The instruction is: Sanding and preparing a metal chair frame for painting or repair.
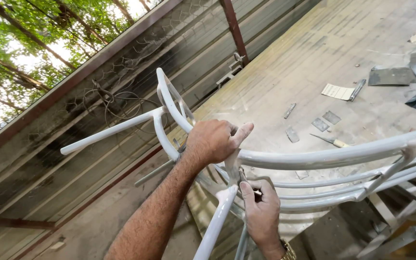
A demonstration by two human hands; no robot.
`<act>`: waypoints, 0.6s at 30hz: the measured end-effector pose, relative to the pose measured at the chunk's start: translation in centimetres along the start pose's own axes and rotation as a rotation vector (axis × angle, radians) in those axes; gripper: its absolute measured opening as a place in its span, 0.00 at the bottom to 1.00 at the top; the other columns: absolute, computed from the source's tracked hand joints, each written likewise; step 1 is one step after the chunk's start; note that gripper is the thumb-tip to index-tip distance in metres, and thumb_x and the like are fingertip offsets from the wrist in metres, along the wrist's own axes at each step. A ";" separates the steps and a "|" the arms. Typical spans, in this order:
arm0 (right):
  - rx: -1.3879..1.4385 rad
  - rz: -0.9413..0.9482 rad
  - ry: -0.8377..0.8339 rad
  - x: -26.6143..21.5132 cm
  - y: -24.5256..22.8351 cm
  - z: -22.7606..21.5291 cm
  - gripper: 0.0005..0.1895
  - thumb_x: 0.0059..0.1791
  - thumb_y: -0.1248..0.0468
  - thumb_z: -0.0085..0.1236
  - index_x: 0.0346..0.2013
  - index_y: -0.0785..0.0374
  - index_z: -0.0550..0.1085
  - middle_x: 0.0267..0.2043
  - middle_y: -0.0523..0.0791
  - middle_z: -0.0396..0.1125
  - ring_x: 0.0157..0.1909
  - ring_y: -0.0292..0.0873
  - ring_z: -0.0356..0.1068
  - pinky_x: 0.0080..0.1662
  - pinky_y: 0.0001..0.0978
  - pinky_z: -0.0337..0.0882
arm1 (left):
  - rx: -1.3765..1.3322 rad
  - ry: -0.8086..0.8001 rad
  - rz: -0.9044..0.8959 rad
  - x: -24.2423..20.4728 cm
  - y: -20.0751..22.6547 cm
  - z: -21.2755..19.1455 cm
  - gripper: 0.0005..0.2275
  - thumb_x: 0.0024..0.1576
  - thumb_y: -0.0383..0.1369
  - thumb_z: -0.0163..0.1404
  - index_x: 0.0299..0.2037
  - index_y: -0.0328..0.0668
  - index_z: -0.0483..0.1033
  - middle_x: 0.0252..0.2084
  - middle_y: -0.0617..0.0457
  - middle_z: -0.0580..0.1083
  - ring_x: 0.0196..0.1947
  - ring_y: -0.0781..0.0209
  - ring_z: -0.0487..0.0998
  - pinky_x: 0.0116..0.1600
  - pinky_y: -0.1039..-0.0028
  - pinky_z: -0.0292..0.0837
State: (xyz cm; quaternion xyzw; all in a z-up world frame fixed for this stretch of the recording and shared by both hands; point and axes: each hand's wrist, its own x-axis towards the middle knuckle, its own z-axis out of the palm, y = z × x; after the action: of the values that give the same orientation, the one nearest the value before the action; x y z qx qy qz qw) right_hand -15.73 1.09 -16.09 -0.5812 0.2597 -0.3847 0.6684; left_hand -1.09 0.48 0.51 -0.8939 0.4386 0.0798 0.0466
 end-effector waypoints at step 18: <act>-0.246 -0.147 -0.095 -3.8 4.6 -6.8 0.04 0.50 0.68 0.59 0.33 0.68 0.76 0.30 0.43 0.70 0.33 0.33 0.69 0.37 0.27 0.68 | -0.138 0.175 0.242 -2.8 -1.3 0.2 0.27 0.65 0.55 0.35 0.30 0.45 0.81 0.23 0.55 0.72 0.26 0.57 0.76 0.40 0.58 0.74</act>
State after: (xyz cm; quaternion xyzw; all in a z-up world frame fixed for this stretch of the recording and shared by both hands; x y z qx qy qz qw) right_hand -22.34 0.40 -22.22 -0.6939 0.2296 -0.3700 0.5735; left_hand -1.78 3.52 0.89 -0.8392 0.5390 0.0367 -0.0630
